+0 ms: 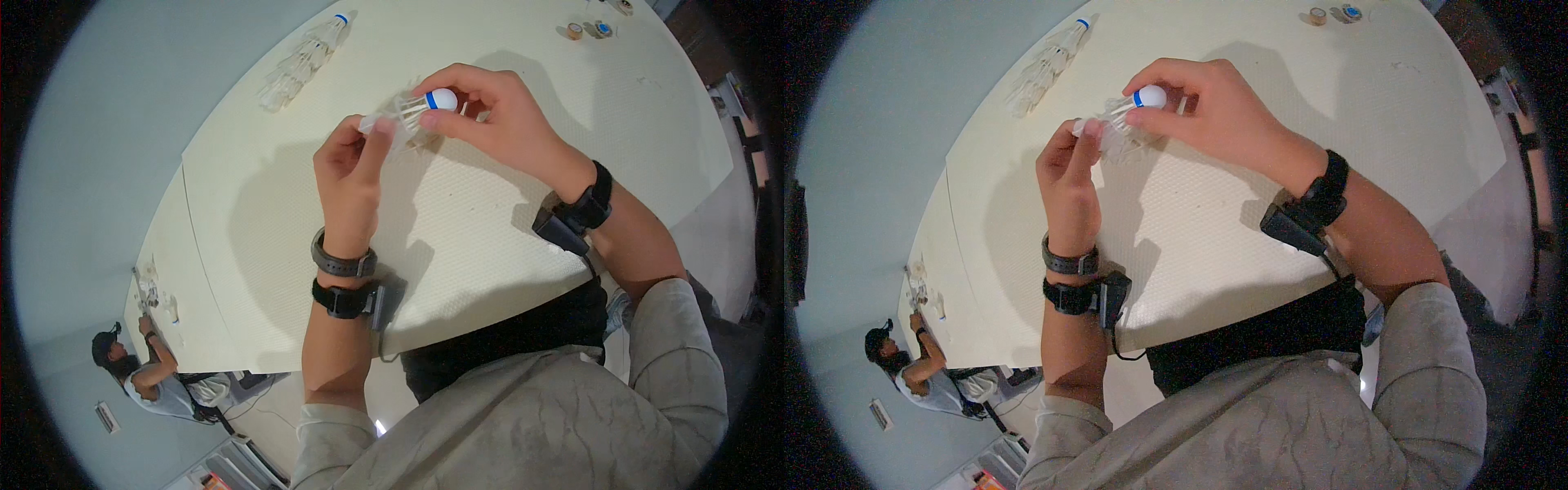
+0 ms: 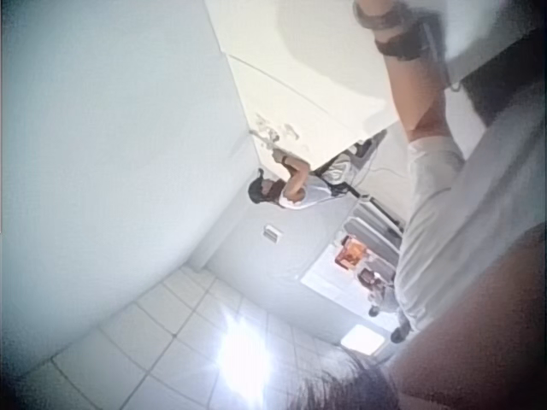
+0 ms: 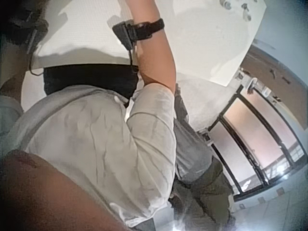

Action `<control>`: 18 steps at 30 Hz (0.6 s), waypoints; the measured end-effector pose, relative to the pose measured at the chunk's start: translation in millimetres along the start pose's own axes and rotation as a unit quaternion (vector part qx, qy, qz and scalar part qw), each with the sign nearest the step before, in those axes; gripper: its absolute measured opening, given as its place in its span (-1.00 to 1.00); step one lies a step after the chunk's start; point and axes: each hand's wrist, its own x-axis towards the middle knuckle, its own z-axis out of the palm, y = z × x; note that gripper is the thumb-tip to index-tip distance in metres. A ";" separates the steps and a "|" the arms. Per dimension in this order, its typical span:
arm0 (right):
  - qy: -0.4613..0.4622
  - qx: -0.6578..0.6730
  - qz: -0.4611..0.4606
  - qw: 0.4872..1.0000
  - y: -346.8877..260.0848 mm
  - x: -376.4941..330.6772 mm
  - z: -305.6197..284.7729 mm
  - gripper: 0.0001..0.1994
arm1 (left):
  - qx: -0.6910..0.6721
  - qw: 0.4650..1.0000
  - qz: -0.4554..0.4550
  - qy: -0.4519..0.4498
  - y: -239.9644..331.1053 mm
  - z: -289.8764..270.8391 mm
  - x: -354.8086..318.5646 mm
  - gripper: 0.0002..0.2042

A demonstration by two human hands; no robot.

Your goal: The person assembles shuttlecocks by inserting white feathers into a plastic base one at a time, then sets the completed shuttlecocks aside on the table.

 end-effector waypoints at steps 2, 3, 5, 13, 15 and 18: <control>-0.003 -0.002 -0.003 1.000 1.2 0.6 0.3 -0.73 | 0.009 1.000 -0.004 -0.001 0.3 -1.9 0.2 -0.85; -0.007 -0.004 -0.006 1.000 1.8 1.2 0.3 -0.73 | 0.019 1.000 -0.008 -0.002 0.7 -3.1 0.3 -0.86; -0.011 0.002 0.000 1.000 3.4 1.0 -1.5 -0.74 | 0.023 1.000 -0.006 -0.005 1.4 -3.9 0.4 -0.86; 0.015 0.105 0.058 0.993 11.1 10.1 -16.2 -0.78 | -0.021 0.998 0.020 0.059 6.5 -19.8 6.9 -0.87; 0.066 0.109 0.054 0.990 14.2 15.5 -26.1 -0.79 | 0.050 0.995 0.047 0.072 1.4 -32.5 11.0 -0.85; 0.090 0.179 0.099 0.975 18.7 18.5 -23.2 -0.79 | 0.223 0.962 0.136 0.079 -11.5 -28.4 13.6 -0.90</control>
